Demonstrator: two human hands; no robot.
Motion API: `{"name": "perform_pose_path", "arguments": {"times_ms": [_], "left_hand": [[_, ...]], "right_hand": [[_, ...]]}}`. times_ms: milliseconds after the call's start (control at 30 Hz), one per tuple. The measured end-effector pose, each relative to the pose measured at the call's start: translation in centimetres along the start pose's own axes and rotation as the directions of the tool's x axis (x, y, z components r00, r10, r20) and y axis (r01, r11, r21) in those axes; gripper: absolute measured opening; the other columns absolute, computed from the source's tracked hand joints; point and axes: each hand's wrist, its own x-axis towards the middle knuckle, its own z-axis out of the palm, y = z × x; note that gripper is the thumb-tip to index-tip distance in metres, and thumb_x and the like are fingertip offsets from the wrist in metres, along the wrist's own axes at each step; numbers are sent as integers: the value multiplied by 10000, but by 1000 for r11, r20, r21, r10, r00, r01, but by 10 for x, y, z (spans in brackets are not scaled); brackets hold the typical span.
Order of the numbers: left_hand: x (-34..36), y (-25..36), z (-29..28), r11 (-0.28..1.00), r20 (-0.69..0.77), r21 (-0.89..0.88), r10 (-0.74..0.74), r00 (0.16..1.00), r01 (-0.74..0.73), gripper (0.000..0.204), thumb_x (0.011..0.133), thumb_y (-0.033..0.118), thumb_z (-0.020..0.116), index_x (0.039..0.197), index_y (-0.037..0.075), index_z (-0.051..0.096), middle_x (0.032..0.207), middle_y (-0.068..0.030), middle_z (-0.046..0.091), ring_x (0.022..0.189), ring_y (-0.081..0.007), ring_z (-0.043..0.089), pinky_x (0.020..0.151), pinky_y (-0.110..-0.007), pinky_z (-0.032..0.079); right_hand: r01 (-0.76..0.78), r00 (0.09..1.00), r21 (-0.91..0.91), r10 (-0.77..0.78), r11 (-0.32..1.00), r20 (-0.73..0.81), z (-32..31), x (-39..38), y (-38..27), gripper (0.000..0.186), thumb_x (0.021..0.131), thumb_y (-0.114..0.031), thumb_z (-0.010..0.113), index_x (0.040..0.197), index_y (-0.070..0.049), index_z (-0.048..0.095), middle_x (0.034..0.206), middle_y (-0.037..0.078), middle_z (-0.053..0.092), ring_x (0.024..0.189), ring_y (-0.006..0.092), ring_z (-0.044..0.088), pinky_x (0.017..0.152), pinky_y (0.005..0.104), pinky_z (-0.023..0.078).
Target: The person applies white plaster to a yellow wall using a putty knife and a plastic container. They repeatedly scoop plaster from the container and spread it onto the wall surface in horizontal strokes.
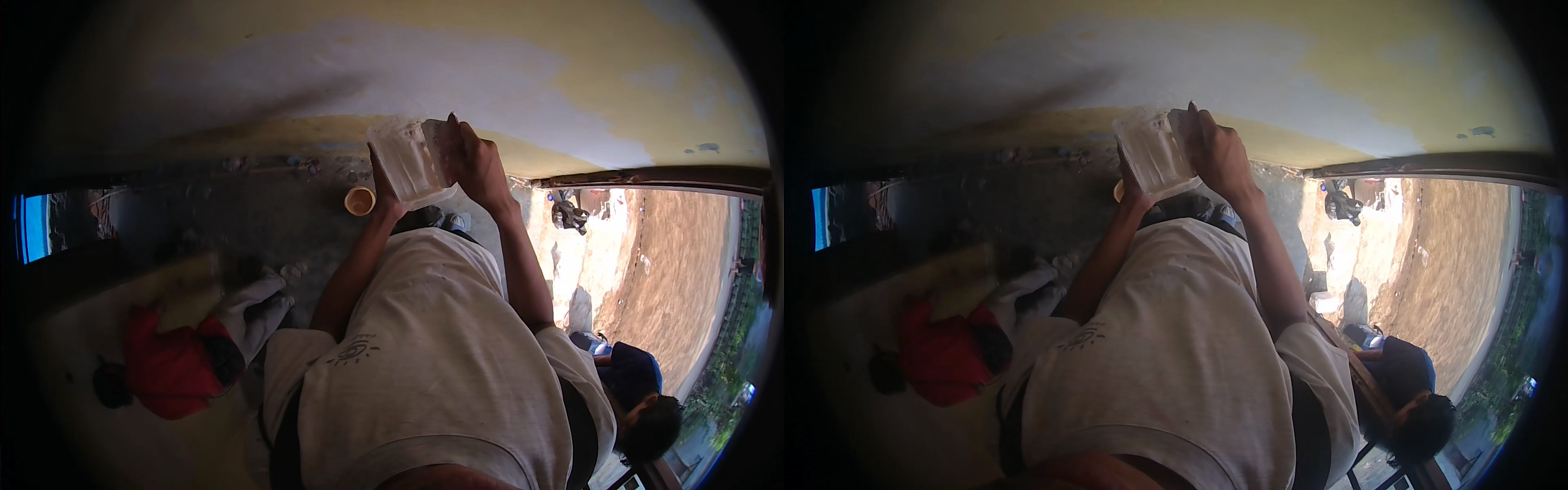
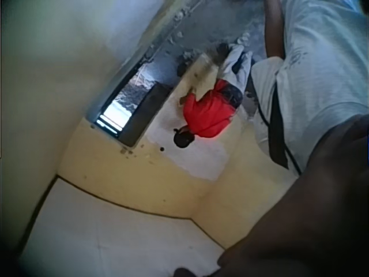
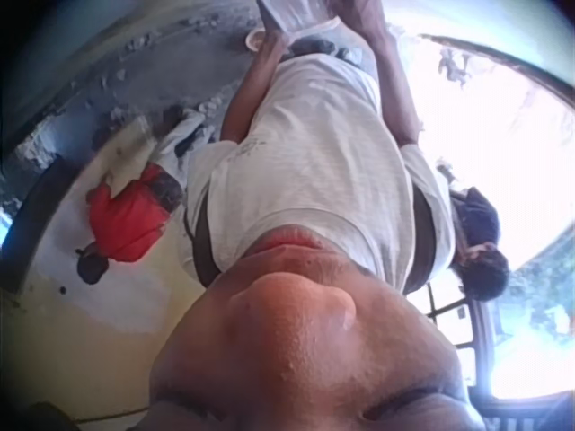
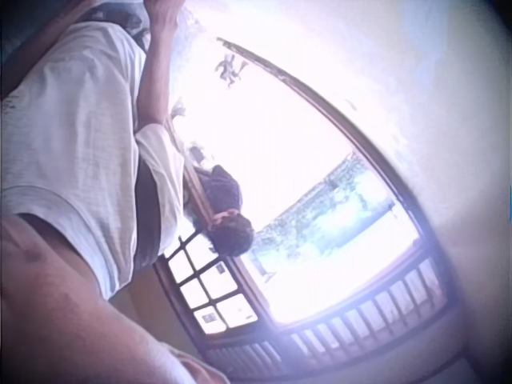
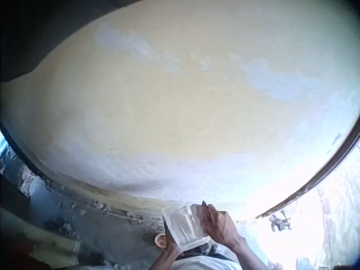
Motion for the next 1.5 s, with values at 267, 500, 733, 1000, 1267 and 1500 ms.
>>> {"name": "perform_pose_path", "arguments": {"times_ms": [267, 500, 733, 1000, 1267, 1500], "left_hand": [[7, -7, 7, 997, -54, 76, -24, 998, 28, 737, 1031, 696, 312, 1532, 166, 417, 1463, -101, 535, 1314, -309, 564, 1068, -552, 488], [7, -18, -16, 987, 50, 150, -61, 997, 53, 894, 969, 820, 235, 1523, 143, 416, 1405, -100, 581, 1285, -281, 586, 1050, -474, 515], [8, -17, 3, 999, 84, 36, 33, 996, -36, 706, 1051, 662, 264, 1556, 184, 384, 1501, -46, 510, 1370, -257, 517, 1119, -470, 448], [3, -8, -2, 998, 46, 17, 54, 997, -55, 697, 1054, 658, 286, 1558, 189, 393, 1526, -50, 498, 1382, -256, 506, 1162, -465, 406], [13, -7, -27, 985, 260, -135, -66, 963, 104, 847, 985, 781, 243, 1492, 145, 481, 1404, -81, 598, 1245, -260, 606, 1017, -451, 525], [-1, -3, 16, 998, 184, 31, -63, 981, 58, 825, 1012, 728, 248, 1506, 103, 461, 1415, -132, 589, 1232, -314, 630, 979, -509, 566]], "right_hand": [[-20, 999, -210, 12, 977, -37, 29, -1, 19, 211, 993, -132, 577, 1156, -3, 607, 797, 262, 661, 722, 462, 664, 606, 503, 523], [-46, 999, -26, 46, 999, 10, 24, 0, 20, 218, 933, -38, 612, 1144, 18, 601, 751, 261, 657, 704, 454, 674, 606, 501, 531], [79, 997, -109, -81, 991, -11, 39, -6, -17, 362, 905, -76, 594, 1256, 4, 559, 852, 268, 690, 760, 470, 685, 657, 543, 558], [-8, 996, -91, 16, 996, 83, 41, -5, -26, 444, 889, -48, 601, 1324, -17, 523, 855, 287, 693, 782, 508, 674, 698, 570, 553], [59, 996, -8, -58, 998, 64, 30, -9, -7, 371, 957, -34, 554, 1311, 66, 504, 820, 196, 708, 656, 295, 716, 598, 387, 559], [-165, 985, 577, 159, 800, 61, 2, -14, 0, 207, 1024, -177, 611, 1121, 6, 617, 866, 44, 718, 686, 128, 657, 607, 310, 514]]}}
